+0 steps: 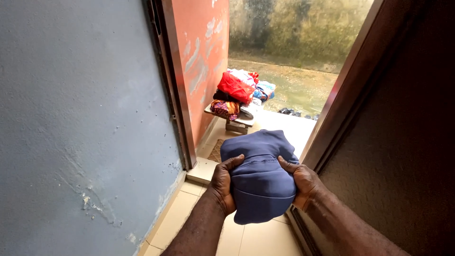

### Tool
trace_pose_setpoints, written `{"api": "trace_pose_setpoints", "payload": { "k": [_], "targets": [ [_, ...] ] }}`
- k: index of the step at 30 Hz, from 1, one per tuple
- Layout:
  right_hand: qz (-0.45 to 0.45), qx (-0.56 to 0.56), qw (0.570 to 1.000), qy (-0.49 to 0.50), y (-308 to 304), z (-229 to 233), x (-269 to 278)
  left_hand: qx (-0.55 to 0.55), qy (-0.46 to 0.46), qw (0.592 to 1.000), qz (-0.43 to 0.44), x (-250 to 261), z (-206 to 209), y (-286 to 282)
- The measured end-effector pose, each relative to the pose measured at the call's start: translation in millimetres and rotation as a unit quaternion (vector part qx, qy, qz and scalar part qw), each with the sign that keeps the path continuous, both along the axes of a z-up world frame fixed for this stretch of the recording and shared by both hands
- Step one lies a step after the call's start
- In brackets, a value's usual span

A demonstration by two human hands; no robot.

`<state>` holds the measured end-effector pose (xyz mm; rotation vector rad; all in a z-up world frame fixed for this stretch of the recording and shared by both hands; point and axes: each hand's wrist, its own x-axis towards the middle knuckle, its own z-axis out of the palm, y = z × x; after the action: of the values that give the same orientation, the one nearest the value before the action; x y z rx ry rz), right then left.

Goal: The person is packing and organizing clothes inside a suitcase.

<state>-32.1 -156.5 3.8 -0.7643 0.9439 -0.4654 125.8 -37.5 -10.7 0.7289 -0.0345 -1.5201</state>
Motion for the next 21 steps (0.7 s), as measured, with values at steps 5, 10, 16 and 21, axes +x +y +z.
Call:
{"api": "trace_pose_setpoints", "payload": {
  "k": [5, 10, 16, 21],
  "targets": [
    [0.029, 0.025, 0.998, -0.043, -33, -19, 22, 0.01, -0.001, 1.0, 0.011, 18, -4, -19],
    [0.044, 0.042, 0.993, -0.097, -85, -31, 55, -0.017, -0.012, 0.999, 0.024, 47, -7, -62],
    [0.065, 0.042, 0.992, -0.103, -159, -17, 87, 0.003, -0.013, 1.0, 0.027, 72, 13, -131],
    [0.031, 0.026, 0.997, -0.063, -204, 3, 94, -0.013, -0.035, 0.997, 0.062, 79, 14, -185]
  ]
}}
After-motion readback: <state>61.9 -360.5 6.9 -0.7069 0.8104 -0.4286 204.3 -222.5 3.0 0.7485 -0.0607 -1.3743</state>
